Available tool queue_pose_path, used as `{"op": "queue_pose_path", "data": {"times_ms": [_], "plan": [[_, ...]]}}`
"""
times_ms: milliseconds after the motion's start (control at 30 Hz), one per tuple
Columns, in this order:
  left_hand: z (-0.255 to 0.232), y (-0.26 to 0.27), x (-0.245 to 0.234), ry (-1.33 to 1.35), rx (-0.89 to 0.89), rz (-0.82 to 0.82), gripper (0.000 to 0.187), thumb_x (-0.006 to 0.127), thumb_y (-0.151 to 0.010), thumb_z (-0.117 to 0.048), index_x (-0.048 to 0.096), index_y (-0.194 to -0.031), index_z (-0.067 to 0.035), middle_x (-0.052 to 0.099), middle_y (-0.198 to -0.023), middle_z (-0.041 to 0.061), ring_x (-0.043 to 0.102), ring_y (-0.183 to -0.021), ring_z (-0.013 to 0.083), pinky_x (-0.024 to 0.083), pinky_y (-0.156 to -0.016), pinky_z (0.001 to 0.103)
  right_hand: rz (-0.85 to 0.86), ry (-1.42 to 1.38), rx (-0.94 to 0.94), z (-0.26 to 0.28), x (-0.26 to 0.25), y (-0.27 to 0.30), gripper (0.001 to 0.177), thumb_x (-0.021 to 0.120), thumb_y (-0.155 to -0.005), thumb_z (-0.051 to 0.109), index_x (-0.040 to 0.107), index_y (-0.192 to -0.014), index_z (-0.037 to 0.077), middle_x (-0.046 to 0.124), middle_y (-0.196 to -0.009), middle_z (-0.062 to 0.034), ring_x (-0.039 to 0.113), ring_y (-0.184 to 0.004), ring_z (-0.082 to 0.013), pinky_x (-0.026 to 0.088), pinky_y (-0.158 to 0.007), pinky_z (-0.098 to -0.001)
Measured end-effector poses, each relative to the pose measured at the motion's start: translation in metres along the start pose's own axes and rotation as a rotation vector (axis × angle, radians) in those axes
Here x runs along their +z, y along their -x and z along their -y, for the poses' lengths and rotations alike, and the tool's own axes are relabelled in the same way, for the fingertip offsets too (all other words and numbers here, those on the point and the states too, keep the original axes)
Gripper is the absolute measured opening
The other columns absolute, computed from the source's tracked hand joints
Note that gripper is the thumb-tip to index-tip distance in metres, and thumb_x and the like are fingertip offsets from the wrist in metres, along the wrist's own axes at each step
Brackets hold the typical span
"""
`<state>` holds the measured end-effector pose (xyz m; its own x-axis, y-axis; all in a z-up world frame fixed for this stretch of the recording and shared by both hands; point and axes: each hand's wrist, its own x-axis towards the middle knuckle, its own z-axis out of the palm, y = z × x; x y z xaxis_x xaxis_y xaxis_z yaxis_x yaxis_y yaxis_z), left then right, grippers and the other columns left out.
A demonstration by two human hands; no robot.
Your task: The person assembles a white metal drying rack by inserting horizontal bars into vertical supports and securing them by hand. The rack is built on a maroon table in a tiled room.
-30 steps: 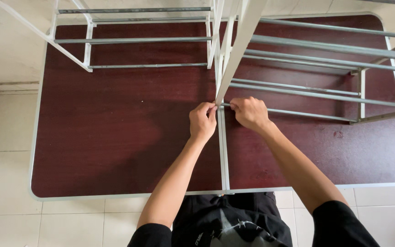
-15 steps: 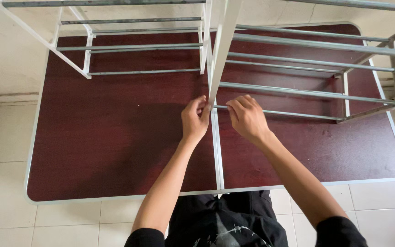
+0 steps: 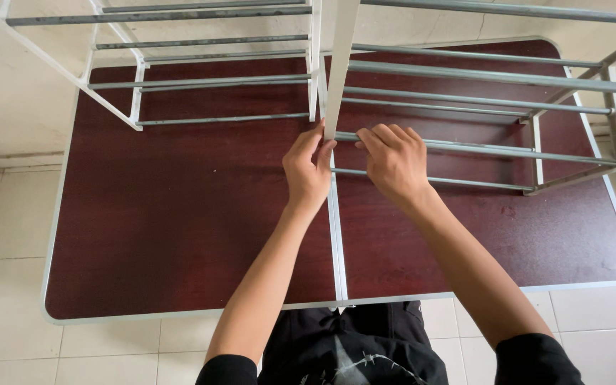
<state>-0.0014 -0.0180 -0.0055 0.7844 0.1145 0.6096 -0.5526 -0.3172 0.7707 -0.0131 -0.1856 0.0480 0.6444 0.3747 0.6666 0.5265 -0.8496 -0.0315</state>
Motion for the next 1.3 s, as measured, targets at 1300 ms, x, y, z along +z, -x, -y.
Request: {"op": "queue_pose_path", "data": {"times_ms": [1300], "plan": [[-0.077, -0.061, -0.021, 0.031, 0.181, -0.026, 0.047, 0.071, -0.103, -0.015, 0.054, -0.145, -0.004, 0.067, -0.127, 0.013, 0.070, -0.103, 0.0227, 0.059, -0.089, 0.035, -0.262, 0.126, -0.188, 0.006, -0.087, -0.053, 0.027, 0.075, -0.087, 0.000, 0.073, -0.113, 0.007, 0.064, -0.107, -0.0076, 0.058, -0.103, -0.0256, 0.044, -0.086, -0.0427]]}}
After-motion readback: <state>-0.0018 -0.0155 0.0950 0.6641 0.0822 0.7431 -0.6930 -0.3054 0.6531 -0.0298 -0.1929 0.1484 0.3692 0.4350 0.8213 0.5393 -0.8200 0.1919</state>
